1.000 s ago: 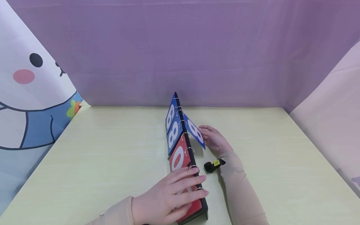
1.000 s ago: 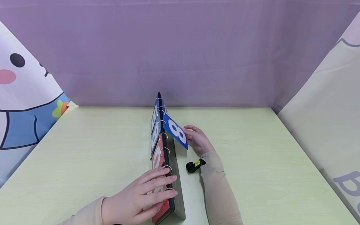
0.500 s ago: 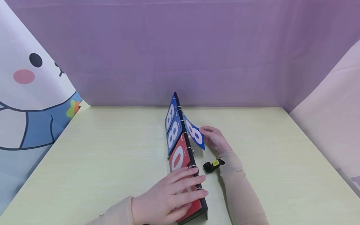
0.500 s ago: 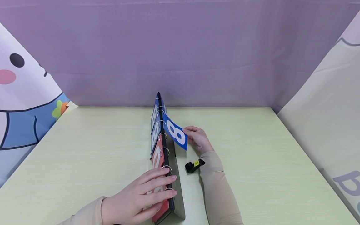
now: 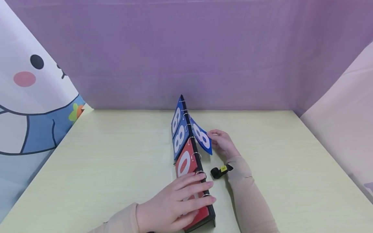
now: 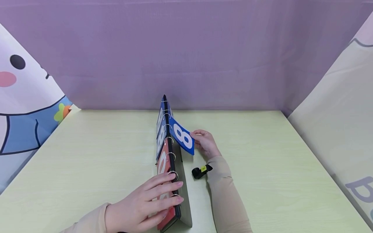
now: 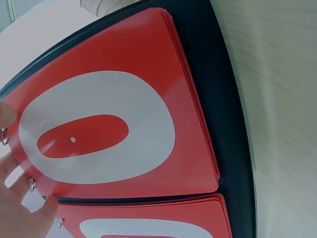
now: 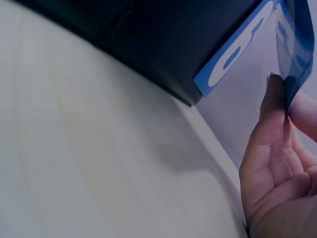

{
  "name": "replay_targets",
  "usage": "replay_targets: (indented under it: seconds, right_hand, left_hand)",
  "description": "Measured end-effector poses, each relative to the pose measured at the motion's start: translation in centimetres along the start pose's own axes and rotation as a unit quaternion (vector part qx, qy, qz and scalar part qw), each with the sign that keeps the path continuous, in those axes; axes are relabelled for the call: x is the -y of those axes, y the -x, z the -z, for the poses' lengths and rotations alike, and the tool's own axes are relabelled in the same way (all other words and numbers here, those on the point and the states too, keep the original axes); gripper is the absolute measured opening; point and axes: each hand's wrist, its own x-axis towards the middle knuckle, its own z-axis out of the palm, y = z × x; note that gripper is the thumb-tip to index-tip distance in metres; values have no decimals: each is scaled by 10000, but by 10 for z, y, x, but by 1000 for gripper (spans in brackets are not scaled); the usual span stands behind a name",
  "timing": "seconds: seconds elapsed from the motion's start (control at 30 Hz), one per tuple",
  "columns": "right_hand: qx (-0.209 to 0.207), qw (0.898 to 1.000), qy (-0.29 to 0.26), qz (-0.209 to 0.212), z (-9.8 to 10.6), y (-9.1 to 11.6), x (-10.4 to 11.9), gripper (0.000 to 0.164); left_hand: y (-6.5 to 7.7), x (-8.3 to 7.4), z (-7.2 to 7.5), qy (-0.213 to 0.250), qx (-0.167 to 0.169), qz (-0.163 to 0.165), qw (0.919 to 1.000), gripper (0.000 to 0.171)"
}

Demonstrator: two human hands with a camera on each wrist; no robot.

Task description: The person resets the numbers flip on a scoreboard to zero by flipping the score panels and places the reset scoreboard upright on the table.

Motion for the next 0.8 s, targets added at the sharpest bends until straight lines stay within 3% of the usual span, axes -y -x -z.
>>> replay_targets:
  seconds: [0.3,0.53,0.73,0.8]
  right_hand:
    - [-514,9982,-49,290,-1,-4,-2,17]
    - [-345,9990,-21,286,0,-3,-3,16]
    - [-43,9976,-696,-50,2,-4,1,12]
    - [59,9981,-605,-28,7,-3,5,14]
  left_hand:
    - [1,0,0,58,65,88,9999,46]
    - [0,0,0,62,50,95,9999,45]
    - [0,0,0,67,98,132,9998,46]
    - [0,0,0,69,124,138,9998,46]
